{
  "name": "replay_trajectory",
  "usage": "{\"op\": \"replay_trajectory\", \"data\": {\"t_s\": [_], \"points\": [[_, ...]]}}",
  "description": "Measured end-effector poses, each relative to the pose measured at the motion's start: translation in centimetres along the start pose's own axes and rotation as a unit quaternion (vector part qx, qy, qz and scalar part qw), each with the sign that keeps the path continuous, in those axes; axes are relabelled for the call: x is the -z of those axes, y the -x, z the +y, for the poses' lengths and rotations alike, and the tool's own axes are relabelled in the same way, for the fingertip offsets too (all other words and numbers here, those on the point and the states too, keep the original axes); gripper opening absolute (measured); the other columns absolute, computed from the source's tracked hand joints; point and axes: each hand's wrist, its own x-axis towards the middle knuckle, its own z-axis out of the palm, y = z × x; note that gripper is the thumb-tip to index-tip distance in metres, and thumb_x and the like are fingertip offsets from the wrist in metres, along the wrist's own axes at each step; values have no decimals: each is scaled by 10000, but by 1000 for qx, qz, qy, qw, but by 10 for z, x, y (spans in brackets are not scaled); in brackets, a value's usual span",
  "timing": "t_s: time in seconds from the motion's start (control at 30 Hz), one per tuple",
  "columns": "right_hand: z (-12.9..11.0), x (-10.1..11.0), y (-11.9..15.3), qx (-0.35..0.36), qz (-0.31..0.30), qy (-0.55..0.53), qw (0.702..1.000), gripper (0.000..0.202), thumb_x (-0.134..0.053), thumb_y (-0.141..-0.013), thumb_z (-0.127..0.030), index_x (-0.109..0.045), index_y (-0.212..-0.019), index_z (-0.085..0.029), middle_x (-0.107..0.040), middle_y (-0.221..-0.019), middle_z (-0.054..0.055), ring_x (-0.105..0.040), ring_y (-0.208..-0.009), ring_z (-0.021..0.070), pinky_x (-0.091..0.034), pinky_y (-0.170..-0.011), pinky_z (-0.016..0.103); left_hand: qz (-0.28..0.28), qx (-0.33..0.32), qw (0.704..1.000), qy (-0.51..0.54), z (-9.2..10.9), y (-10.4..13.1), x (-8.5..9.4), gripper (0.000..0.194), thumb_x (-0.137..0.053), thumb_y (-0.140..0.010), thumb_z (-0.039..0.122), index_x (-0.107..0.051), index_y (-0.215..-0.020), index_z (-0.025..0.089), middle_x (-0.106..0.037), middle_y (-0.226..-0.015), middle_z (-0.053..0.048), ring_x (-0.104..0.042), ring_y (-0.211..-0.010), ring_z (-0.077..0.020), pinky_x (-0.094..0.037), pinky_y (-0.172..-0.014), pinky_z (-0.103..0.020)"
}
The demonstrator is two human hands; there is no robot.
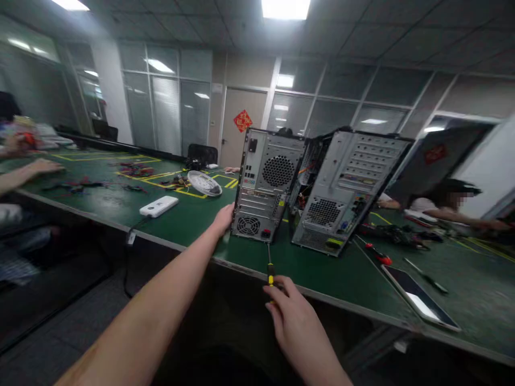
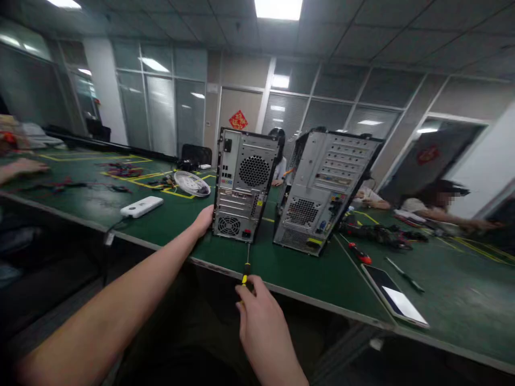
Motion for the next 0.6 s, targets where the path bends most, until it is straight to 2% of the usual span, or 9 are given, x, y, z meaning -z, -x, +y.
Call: {"op": "replay_trajectory", "data": {"t_s": [0.27, 0.43, 0.6], "points": [[4, -2, 2, -5, 16, 17, 1000, 342, -601, -1009, -62, -761, -1285, -187, -693, -1378, 158, -780, -1152, 298, -666, -1007, 454, -6, 16, 999, 42, -1, 2, -2, 508, -538, -928, 638, -799, -913, 202, -824, -1057, -92, -698, -1111, -295, -510, -1084, -419], [3, -2, 2, -13, 24, 9, 1000, 327, -635, -1008, -71, -765, -1281, -195, -706, -1356, 142, -771, -1163, 290, -655, -1022, 432, 4, 31, 998, 56, -2, 1, -3, 526, -562, -913, 653, -814, -990, 198, -824, -1146, -99, -701, -1105, -287, -515, -1056, -411], [0, -1, 2, -17, 23, 15, 999, 326, -643, -1002, -71, -765, -1275, -200, -709, -1348, 141, -774, -1149, 290, -659, -1012, 439, -1, 34, 998, 59, -2, 0, -3, 540, -572, -911, 662, -818, -990, 188, -825, -1081, -98, -699, -1052, -287, -516, -1044, -418]]}}
